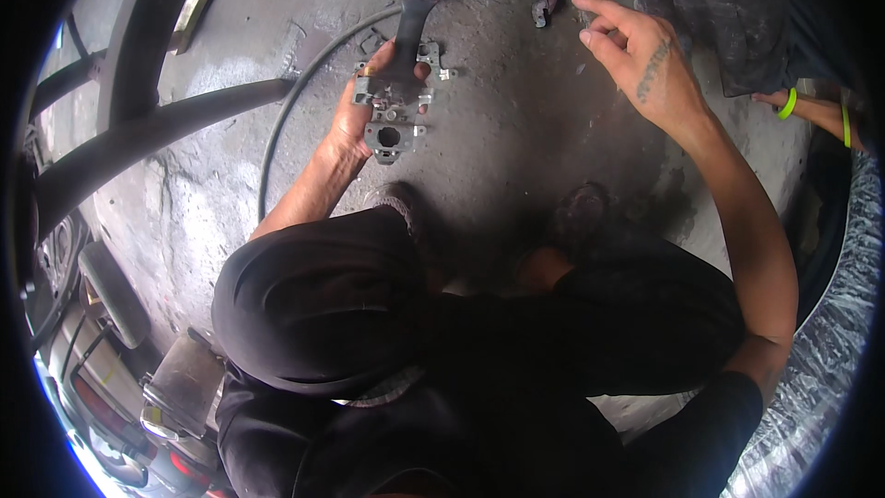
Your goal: The person sits on the floor and assembles a mechanical component, likely a motorcycle brake caliper, using pliers to manipulate small metal clips and brackets. They attach various metal pieces to the main body of the part and occasionally show the assembly to a coworker.
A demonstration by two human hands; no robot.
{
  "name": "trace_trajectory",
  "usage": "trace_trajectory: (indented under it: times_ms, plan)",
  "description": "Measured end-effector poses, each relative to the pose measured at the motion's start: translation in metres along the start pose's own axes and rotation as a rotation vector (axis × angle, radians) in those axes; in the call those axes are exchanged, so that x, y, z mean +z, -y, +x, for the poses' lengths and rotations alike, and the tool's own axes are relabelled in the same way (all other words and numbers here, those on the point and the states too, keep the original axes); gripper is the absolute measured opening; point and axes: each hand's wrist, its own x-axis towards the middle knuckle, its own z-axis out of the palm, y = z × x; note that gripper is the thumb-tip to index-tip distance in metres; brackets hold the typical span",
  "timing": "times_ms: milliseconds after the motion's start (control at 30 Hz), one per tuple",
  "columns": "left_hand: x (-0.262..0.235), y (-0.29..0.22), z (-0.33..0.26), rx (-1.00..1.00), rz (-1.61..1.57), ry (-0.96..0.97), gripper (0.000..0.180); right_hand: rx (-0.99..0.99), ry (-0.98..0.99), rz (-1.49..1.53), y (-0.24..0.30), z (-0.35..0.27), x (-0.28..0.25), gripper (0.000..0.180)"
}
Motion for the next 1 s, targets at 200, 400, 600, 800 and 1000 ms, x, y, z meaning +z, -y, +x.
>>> trace_trajectory:
  times_ms: [200,400,600,800,1000]
  plan:
    - [0.013,-0.007,-0.009,-0.009,0.051,-0.186,0.036,-0.016,-0.197,0.021,-0.01,0.004,-0.011,0.045]
    - [0.002,-0.003,-0.002,0.01,0.03,-0.14,0.03,-0.042,-0.329,-0.002,-0.002,0.01,-0.043,0.039]
    - [0.0,-0.003,-0.001,0.039,0.014,-0.111,0.031,-0.05,-0.305,0.046,0.009,0.009,-0.06,0.034]
    - [-0.02,-0.01,-0.002,0.049,0.01,-0.144,0.034,-0.144,-0.374,-0.049,-0.008,0.013,-0.068,0.036]
    - [-0.024,-0.011,0.0,0.079,-0.034,-0.103,0.029,-0.059,0.465,-0.154,-0.044,-0.026,-0.033,0.05]
